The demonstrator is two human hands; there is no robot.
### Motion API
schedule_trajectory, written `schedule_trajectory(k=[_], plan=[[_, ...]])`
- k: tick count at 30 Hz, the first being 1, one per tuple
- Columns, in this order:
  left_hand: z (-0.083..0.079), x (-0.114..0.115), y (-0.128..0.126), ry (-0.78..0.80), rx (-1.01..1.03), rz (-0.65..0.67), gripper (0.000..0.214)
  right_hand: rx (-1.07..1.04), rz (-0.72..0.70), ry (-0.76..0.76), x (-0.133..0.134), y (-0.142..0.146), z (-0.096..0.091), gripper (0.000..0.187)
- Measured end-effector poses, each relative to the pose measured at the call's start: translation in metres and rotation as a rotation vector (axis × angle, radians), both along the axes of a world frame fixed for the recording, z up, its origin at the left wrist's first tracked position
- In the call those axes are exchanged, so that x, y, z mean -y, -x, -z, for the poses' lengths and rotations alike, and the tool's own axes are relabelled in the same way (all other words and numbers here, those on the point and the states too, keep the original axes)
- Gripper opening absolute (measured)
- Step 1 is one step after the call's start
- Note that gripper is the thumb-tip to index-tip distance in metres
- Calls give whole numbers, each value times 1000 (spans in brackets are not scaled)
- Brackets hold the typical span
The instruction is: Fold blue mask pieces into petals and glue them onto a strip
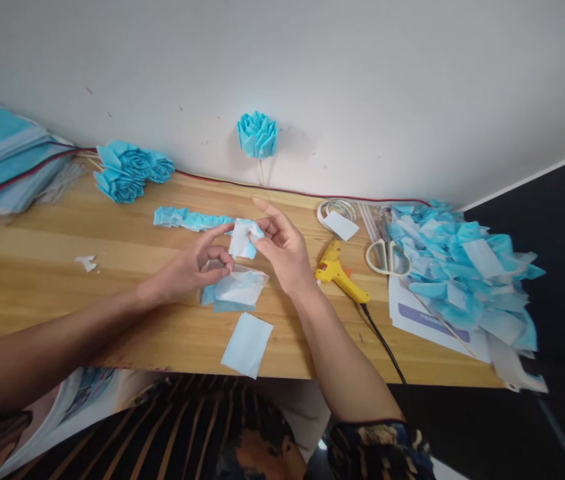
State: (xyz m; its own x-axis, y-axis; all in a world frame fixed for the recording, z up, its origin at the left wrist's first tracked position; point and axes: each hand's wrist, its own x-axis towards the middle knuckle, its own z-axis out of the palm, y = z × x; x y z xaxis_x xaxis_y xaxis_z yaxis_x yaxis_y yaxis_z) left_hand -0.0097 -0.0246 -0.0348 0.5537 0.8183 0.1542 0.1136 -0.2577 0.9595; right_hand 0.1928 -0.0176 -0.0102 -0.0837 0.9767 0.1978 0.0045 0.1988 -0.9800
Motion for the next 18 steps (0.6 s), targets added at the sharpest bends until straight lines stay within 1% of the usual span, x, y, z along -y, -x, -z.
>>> schedule_trajectory(k=[3, 6, 8, 10, 14, 18], plan=[[-2, 0, 2, -81, -77, 1, 74, -141, 83, 63, -5, -1, 1, 48], [-5, 1, 6, -276, -154, -43, 62, -268, 121, 154, -10, -3, 3, 45], [-8, 2, 9, -404, -184, -90, 52, -287, 109, 196, -11, -5, 5, 43], [-12, 3, 11, -477, -186, -146, 45, -261, 85, 200, -11, -5, 6, 43], [-17, 3, 12, -480, -146, -245, 36, -205, 77, 171, -6, -1, 2, 45], [-19, 3, 11, -461, -115, -241, 32, -188, 76, 155, 3, 6, -4, 46]])
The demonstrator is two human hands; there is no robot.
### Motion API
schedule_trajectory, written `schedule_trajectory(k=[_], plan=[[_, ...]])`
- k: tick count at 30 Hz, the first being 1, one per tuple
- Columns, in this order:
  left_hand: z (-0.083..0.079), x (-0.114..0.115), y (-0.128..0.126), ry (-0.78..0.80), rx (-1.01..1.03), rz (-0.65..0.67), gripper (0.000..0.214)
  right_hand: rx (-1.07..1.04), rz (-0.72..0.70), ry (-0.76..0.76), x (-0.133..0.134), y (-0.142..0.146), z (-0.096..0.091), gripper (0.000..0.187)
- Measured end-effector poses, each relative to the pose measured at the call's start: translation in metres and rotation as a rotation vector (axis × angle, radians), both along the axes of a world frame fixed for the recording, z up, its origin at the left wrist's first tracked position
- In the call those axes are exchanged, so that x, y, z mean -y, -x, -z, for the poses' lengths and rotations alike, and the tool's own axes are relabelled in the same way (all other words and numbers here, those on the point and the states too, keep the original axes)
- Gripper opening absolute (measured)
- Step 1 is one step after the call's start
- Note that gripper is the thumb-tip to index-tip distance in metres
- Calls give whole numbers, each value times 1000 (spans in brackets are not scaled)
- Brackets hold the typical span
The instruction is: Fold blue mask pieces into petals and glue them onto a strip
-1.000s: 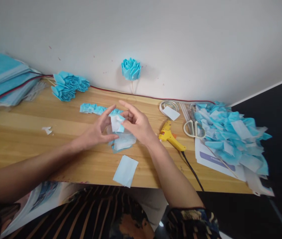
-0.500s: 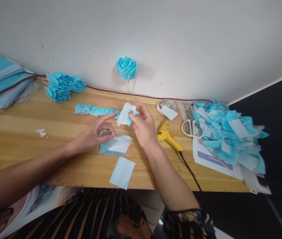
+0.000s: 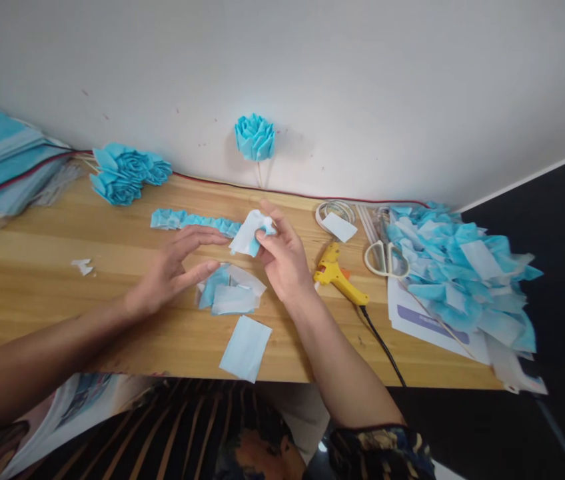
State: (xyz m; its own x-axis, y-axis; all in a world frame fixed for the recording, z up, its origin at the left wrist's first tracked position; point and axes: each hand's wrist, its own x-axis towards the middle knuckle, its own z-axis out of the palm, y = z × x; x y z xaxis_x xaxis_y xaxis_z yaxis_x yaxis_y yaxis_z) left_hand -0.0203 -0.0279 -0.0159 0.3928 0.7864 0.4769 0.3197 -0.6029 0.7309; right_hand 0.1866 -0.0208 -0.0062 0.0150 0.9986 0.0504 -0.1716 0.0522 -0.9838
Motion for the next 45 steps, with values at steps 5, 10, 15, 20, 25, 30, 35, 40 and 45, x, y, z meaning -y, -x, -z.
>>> schedule_trajectory(k=[5, 10, 15, 20, 25, 30, 35, 40, 45], plan=[[-3, 0, -3, 51, 26, 35, 27, 18, -79, 1, 8, 8, 0, 50], [-1, 0, -4, 171, 101, 65, 14, 152, -143, -59, 10, 9, 7, 53], [0, -1, -3, 205, 98, 40, 15, 193, -141, -83, 8, 7, 6, 48], [-1, -1, -2, 214, 71, 40, 16, 129, -103, -99, 5, 5, 5, 48], [-4, -7, 1, 233, 82, -54, 16, 128, -50, -125, 4, 2, 5, 47], [-5, -14, 5, 164, 90, -170, 11, 361, -4, -285, 8, -4, 1, 40], [0, -16, 6, 196, 260, -230, 19, 486, -41, -545, 13, -5, -5, 27], [-7, -13, 7, 364, 335, -163, 32, 456, 37, -648, 14, -5, -6, 36], [-14, -7, 8, 471, 282, 17, 55, 505, 52, -700, 15, -3, -5, 36]])
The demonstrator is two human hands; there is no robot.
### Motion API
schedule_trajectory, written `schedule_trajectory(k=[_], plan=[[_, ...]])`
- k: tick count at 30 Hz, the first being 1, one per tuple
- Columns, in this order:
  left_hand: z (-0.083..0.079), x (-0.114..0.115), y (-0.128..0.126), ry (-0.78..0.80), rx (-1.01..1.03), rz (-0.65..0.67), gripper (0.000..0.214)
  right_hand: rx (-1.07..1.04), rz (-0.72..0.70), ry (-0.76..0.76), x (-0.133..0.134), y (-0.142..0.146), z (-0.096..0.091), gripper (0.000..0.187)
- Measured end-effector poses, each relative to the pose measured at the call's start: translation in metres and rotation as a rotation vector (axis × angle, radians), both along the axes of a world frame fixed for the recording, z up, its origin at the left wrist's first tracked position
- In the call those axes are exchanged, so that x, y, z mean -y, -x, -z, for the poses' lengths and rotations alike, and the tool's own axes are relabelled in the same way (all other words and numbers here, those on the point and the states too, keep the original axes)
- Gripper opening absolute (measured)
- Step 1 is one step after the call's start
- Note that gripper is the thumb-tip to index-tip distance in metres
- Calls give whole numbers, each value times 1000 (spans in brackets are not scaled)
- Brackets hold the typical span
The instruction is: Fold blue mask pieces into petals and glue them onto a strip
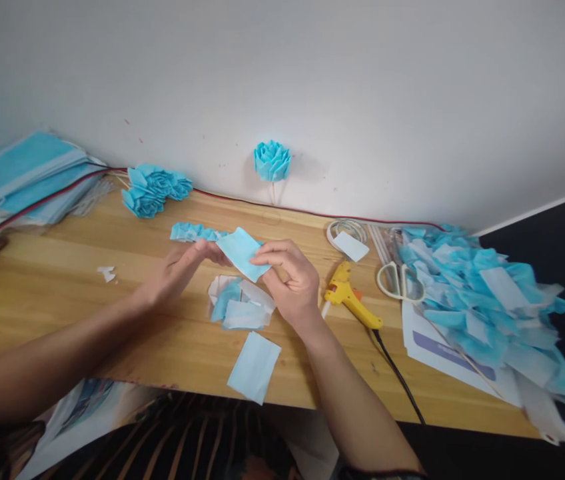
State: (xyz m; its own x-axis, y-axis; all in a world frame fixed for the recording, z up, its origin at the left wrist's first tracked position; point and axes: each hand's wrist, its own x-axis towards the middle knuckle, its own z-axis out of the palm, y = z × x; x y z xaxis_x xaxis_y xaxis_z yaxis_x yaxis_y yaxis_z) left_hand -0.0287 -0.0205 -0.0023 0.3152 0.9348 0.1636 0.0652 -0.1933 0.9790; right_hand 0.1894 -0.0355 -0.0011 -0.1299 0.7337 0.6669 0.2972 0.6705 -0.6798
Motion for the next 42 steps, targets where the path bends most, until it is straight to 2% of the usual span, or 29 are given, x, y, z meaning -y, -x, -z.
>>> schedule_trajectory(k=[3, 6, 8, 10, 12, 16, 22, 25, 28, 31, 33, 35, 39, 42], plan=[[6, 0, -3, 104, 102, 69, 45, 102, -36, -44, 1, 4, 2, 37], [12, -3, -6, 201, 232, -20, 34, 195, -113, -31, 2, 7, 4, 42], [13, -6, -7, 217, 252, -91, 29, 162, -157, 38, 3, 7, 4, 43], [11, -7, -8, 211, 241, -117, 27, 49, -168, 143, 4, 6, 3, 38], [10, -6, -8, 197, 230, -90, 26, -54, -155, 254, 4, 5, 2, 32], [11, -1, -9, 122, 156, -20, 25, -35, -148, 396, 4, 8, 5, 32], [13, 3, -10, -9, 30, 9, 24, 31, -31, 354, 2, 17, 9, 7], [12, 3, -11, -16, 27, 44, 23, 8, 29, 371, 2, 16, 6, 6], [11, 1, -11, 101, 100, 24, 15, -113, 113, 405, 0, 11, 5, 8], [10, -4, -9, 281, 352, -8, 20, -288, 184, 435, -6, 5, 7, 13], [9, -6, -8, 392, 512, 28, 25, -358, 205, 460, -10, 2, 10, 16], [8, -8, -7, 478, 591, 87, 30, -392, 222, 475, -12, 0, 11, 17], [11, -9, -6, 551, 645, 173, 33, -420, 225, 484, -12, 0, 10, 16], [14, -11, -5, 562, 680, 174, 38, -437, 229, 492, -12, 0, 9, 16]])
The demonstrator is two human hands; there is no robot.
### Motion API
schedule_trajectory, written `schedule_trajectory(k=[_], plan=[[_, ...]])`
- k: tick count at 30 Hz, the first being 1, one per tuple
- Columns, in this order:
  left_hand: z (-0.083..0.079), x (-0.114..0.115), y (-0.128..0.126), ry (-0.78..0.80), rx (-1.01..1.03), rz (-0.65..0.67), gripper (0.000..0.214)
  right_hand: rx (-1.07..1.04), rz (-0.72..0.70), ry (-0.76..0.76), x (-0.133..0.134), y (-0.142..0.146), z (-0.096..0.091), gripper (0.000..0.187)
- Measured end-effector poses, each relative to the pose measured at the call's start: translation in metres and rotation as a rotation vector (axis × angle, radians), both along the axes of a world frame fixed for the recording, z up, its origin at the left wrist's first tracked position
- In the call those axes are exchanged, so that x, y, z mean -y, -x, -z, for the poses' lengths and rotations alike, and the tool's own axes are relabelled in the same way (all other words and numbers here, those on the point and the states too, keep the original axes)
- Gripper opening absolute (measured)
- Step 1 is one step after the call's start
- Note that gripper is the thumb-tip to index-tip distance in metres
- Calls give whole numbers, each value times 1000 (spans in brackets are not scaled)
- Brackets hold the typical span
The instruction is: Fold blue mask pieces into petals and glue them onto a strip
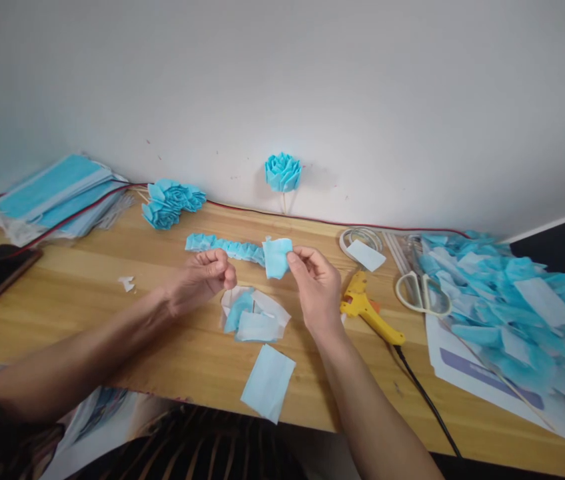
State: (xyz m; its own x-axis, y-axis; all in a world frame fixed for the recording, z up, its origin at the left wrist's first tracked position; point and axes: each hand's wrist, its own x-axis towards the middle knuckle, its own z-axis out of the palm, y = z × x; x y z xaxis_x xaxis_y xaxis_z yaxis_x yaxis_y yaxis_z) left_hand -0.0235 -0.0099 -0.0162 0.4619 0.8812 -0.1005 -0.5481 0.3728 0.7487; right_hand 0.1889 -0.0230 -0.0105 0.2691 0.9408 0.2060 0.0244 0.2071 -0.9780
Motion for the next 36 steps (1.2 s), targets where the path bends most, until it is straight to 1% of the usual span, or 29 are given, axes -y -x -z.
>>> schedule_trajectory(k=[3, 7, 14, 19, 23, 27, 30, 34, 36], plan=[[2, -1, 1, -7, 24, -24, 44, -8, 13, 10, -1, 0, 1, 18], [3, -2, 2, 16, 40, -24, 45, -16, 0, 14, -2, 0, 1, 17], [-1, 0, 2, 31, 48, 20, 44, -37, -22, 20, -1, 1, 1, 15], [-3, 1, 2, 11, 30, 33, 46, -21, -9, 28, -2, 1, 3, 18], [-1, 1, 2, -16, 21, 49, 43, -23, -39, 17, -2, 1, 4, 18], [0, 3, 1, -60, 19, 46, 35, 36, -47, 15, -1, 3, 3, 17], [-1, 5, 2, -125, -43, 53, 34, 66, -40, 2, 0, 3, 2, 17], [-4, 9, 2, -263, -222, 92, 53, 149, -49, -30, 3, 3, 3, 16], [-5, 10, 2, -318, -303, 45, 49, 187, -61, -43, 4, 3, 2, 15]])
